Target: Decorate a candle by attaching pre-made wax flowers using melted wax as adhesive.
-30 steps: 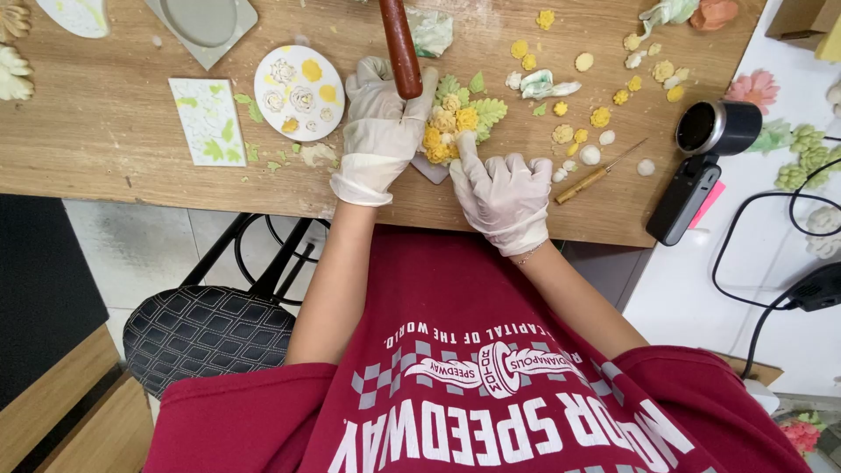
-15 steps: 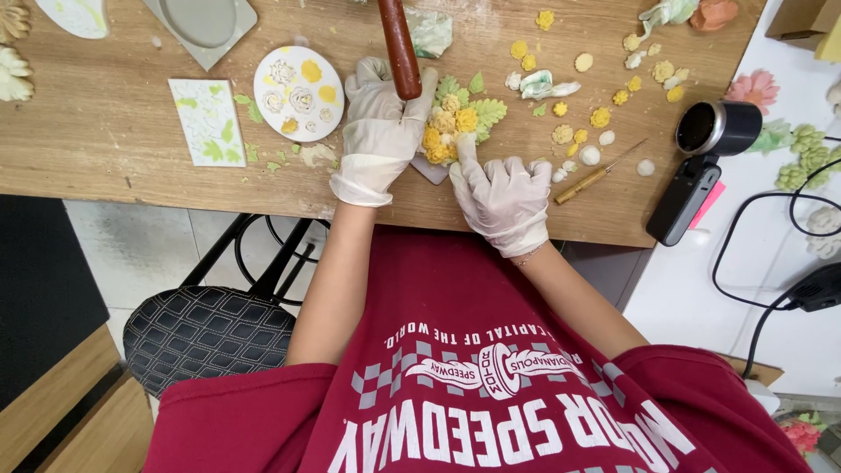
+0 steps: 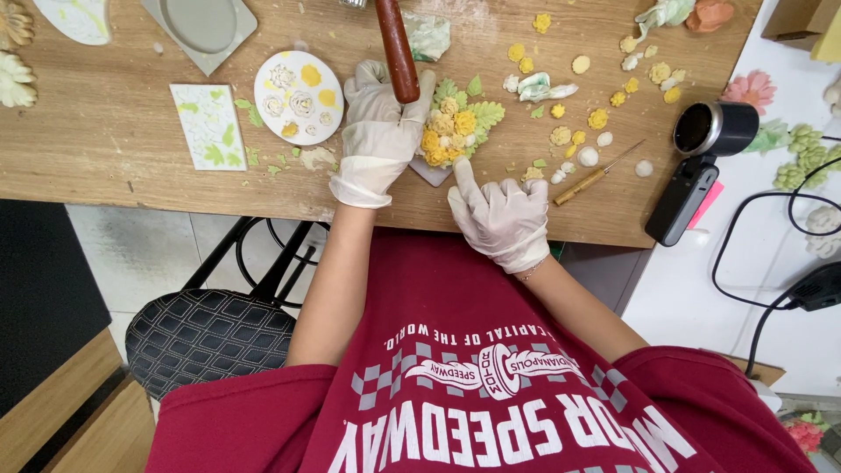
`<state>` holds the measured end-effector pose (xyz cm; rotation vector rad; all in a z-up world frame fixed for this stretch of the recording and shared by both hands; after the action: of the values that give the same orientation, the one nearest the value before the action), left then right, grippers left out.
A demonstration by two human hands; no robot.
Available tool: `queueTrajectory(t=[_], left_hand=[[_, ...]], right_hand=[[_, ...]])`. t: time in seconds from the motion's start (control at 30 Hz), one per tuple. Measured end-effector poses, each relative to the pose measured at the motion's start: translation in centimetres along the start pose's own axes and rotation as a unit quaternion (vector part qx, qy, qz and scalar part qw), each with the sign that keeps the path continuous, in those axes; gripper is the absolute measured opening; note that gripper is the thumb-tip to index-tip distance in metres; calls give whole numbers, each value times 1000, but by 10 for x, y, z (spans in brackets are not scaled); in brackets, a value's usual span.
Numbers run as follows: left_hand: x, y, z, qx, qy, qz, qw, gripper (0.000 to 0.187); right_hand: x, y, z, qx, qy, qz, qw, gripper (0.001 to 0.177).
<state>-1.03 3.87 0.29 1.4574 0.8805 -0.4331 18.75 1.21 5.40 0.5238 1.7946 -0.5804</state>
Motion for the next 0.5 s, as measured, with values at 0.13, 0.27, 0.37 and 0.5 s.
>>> queueTrajectory(t=[0.13,0.27,0.37,0.5], left_hand=[[-1,0,2,37,21,-5,999,21],[-5,5,0,43,28,-9,999,18],[-3,4,1,40,36,-11,998,19],[-2,2,2,33,33,-10,999,18]], right_hand=[[0,-1,-10,4,-7,27,1000,44],[7,2,-13,22,-26,26,999,45],[10,2,-11,24,-28,26,999,45],[10,3,-12,24,-29,17,999,44]])
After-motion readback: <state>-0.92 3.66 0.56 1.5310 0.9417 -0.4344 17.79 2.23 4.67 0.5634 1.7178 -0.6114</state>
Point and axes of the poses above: each hand's wrist, its own z-axis away from the middle knuckle, its own x-axis out of the palm, y = z × x, the point moved 4 cm from there along -z, towards the middle knuckle, and after that the axes turned 2 degrees about -z, right-handed, at the moved point
